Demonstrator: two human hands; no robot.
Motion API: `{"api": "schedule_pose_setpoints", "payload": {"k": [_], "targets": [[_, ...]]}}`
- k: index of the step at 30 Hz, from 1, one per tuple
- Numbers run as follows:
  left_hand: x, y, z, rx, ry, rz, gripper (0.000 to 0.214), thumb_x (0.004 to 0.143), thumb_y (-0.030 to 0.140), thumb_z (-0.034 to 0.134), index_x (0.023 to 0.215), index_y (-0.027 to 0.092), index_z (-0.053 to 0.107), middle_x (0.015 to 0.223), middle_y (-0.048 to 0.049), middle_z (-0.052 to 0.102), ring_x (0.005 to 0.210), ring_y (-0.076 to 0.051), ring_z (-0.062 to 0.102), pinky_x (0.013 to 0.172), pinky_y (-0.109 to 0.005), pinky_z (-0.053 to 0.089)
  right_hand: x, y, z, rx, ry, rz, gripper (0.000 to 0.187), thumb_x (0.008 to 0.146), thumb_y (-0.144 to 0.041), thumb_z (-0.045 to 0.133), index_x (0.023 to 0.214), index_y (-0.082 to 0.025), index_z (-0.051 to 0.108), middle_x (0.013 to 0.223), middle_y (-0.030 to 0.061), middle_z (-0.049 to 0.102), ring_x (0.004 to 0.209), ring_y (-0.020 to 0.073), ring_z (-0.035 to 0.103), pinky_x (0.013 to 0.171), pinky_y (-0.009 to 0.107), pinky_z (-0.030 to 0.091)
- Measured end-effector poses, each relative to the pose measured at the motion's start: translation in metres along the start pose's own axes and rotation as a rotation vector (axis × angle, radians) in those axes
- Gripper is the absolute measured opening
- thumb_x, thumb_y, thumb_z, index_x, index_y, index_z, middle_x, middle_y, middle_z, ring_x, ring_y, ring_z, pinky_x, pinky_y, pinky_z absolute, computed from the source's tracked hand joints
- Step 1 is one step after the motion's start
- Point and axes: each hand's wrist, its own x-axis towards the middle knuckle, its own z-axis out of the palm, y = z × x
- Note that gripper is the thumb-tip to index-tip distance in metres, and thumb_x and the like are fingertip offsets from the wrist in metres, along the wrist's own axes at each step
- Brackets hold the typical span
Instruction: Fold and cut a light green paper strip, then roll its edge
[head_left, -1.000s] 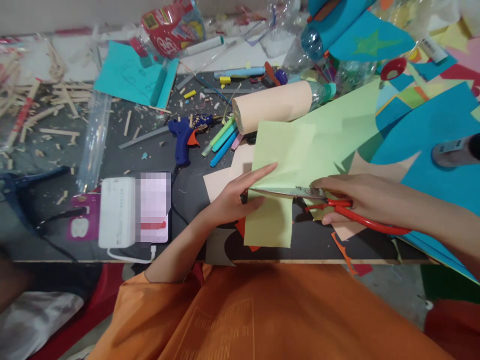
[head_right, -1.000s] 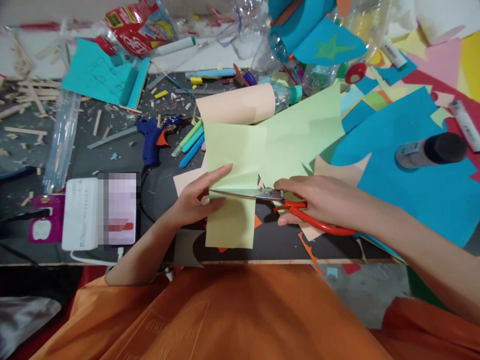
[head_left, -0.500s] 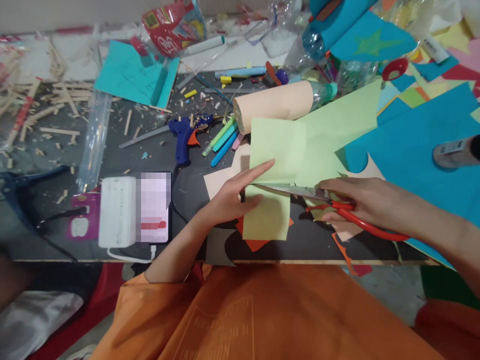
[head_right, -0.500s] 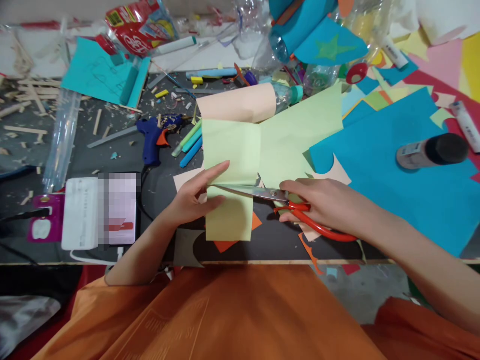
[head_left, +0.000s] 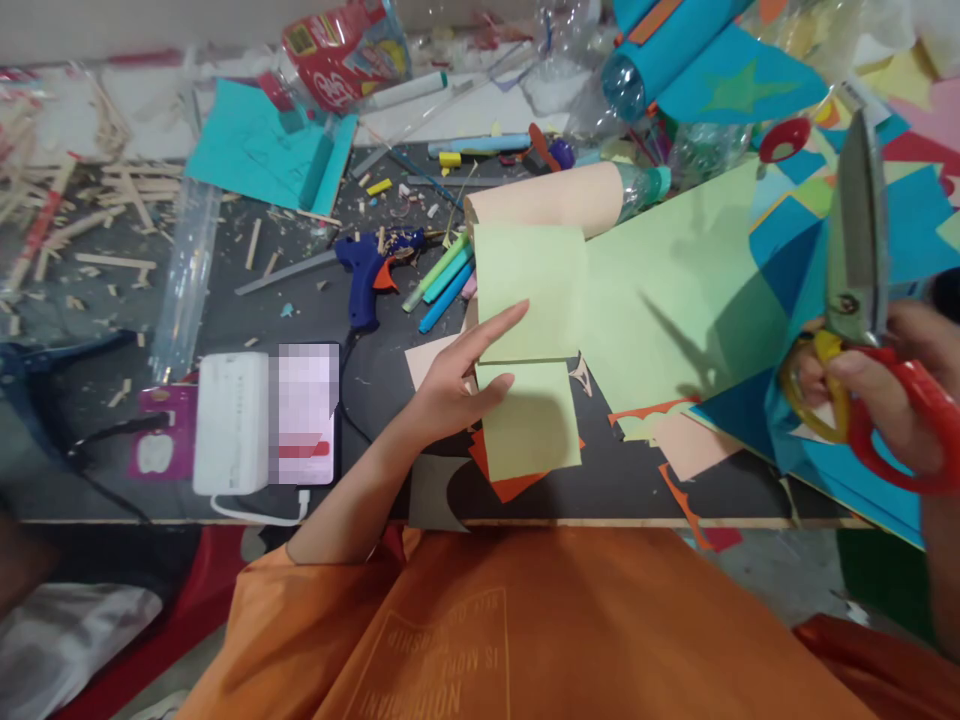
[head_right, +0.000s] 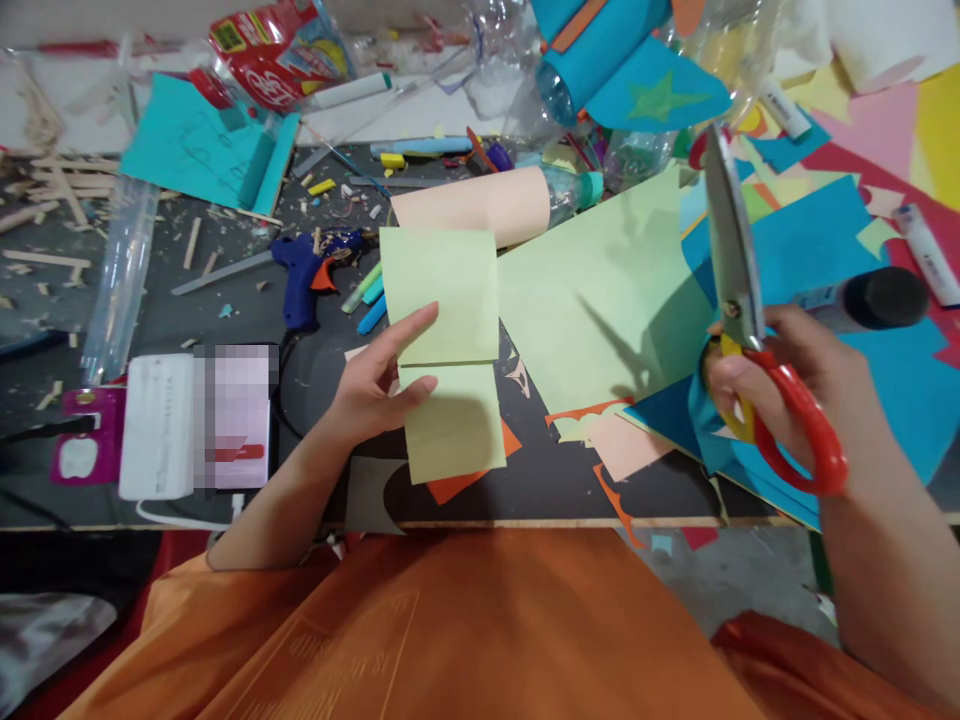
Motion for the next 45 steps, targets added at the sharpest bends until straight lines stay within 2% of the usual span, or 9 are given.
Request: {"api": "schedule_pose_setpoints", "payload": {"k": [7, 13, 18, 21, 24, 27, 32, 39, 45], "targets": [[0.001, 0.003, 0.001, 0.02, -0.015, -0.066, 0.056, 0.088, 0.039, 0.06, 0.141, 0.029, 0.045, 0.147, -0.0025, 0.048, 0.135, -0.031, 0.044, 0.112, -0.047, 0.04, 0.031, 0.025, 0.012, 0.086, -0.002, -0.026, 0.062, 0.062, -0.086, 0.05, 0.071, -0.025, 0.049, 0.059, 0.0037, 0.059, 0.058, 0.0216, 0.057, 0.053, 0.035, 0.043], [0.002, 0.004, 0.002, 0.027, 0.004, -0.107, 0.058, 0.086, 0.039, 0.062, 0.141, 0.031, 0.046, 0.147, -0.0004, 0.048, 0.133, -0.032, 0.047, 0.104, -0.044, 0.048, 0.033, 0.008, 0.027, -0.501, -0.012, -0.014, 0.054, 0.072, -0.068, 0.052, 0.101, -0.023, 0.063, 0.071, 0.01, 0.067, 0.058, 0.0268, 0.058, 0.046, 0.032, 0.037], [0.002, 0.007, 0.002, 0.016, -0.009, -0.153, 0.058, 0.086, 0.035, 0.062, 0.141, 0.033, 0.045, 0.149, -0.0001, 0.046, 0.124, -0.03, 0.055, 0.072, -0.028, 0.057, 0.029, 0.017, 0.028, -0.758, -0.069, -0.213, 0.04, 0.08, -0.035, 0.059, 0.117, -0.021, 0.065, 0.104, 0.015, 0.07, 0.076, 0.029, 0.066, 0.049, 0.031, 0.042], [0.002, 0.008, 0.002, 0.022, -0.025, -0.155, 0.056, 0.086, 0.031, 0.062, 0.14, 0.031, 0.047, 0.148, -0.0012, 0.047, 0.125, -0.029, 0.054, 0.073, -0.027, 0.056, 0.026, 0.018, 0.022, -0.833, -0.054, -0.413, 0.033, 0.089, -0.032, 0.054, 0.118, -0.021, 0.065, 0.103, 0.0149, 0.069, 0.08, 0.0275, 0.067, 0.05, 0.031, 0.045], [0.004, 0.007, 0.001, 0.045, -0.133, -0.092, 0.054, 0.084, 0.02, 0.059, 0.137, 0.028, 0.051, 0.143, -0.0027, 0.053, 0.127, -0.026, 0.053, 0.091, -0.031, 0.052, 0.021, 0.0, 0.027, -0.748, 0.102, -0.52, 0.033, 0.094, -0.035, 0.048, 0.114, -0.015, 0.065, 0.101, 0.0173, 0.07, 0.089, 0.0307, 0.067, 0.059, 0.036, 0.052], [0.004, 0.007, 0.003, 0.056, -0.35, -0.089, 0.059, 0.078, 0.004, 0.05, 0.133, 0.026, 0.055, 0.13, -0.003, 0.064, 0.111, -0.02, 0.063, 0.088, -0.028, 0.051, 0.017, -0.025, 0.05, -0.442, 0.166, -0.652, 0.034, 0.094, -0.033, 0.051, 0.122, -0.015, 0.059, 0.114, 0.0184, 0.067, 0.11, 0.0307, 0.063, 0.087, 0.041, 0.053], [0.003, 0.009, 0.009, 0.051, -0.539, -0.117, 0.065, 0.07, -0.001, 0.047, 0.129, 0.026, 0.059, 0.124, -0.0029, 0.068, 0.093, -0.016, 0.068, 0.078, -0.026, 0.052, 0.016, -0.051, 0.096, -0.16, -0.258, -0.855, 0.044, 0.094, -0.036, 0.049, 0.135, -0.022, 0.047, 0.137, 0.013, 0.056, 0.132, 0.0303, 0.047, 0.104, 0.05, 0.043], [0.006, 0.003, 0.003, 0.13, -0.337, -0.022, 0.051, 0.079, 0.002, 0.046, 0.124, 0.022, 0.061, 0.124, -0.0041, 0.067, 0.11, -0.016, 0.064, 0.091, -0.025, 0.051, 0.032, -0.063, 0.109, 0.081, -0.476, -0.469, 0.015, 0.084, -0.026, 0.052, 0.091, -0.019, 0.063, 0.09, 0.0079, 0.07, 0.081, 0.0228, 0.063, 0.069, 0.035, 0.048], [0.011, -0.005, -0.009, 0.499, 0.067, -0.132, 0.038, 0.084, 0.01, 0.047, 0.117, 0.019, 0.063, 0.119, -0.0052, 0.069, 0.111, -0.02, 0.063, 0.096, -0.031, 0.051, 0.044, -0.053, 0.116, 0.516, -0.295, -0.194, 0.01, 0.078, -0.026, 0.06, 0.074, -0.022, 0.052, 0.066, -0.0024, 0.051, 0.059, 0.0121, 0.045, 0.055, 0.026, 0.036]]}}
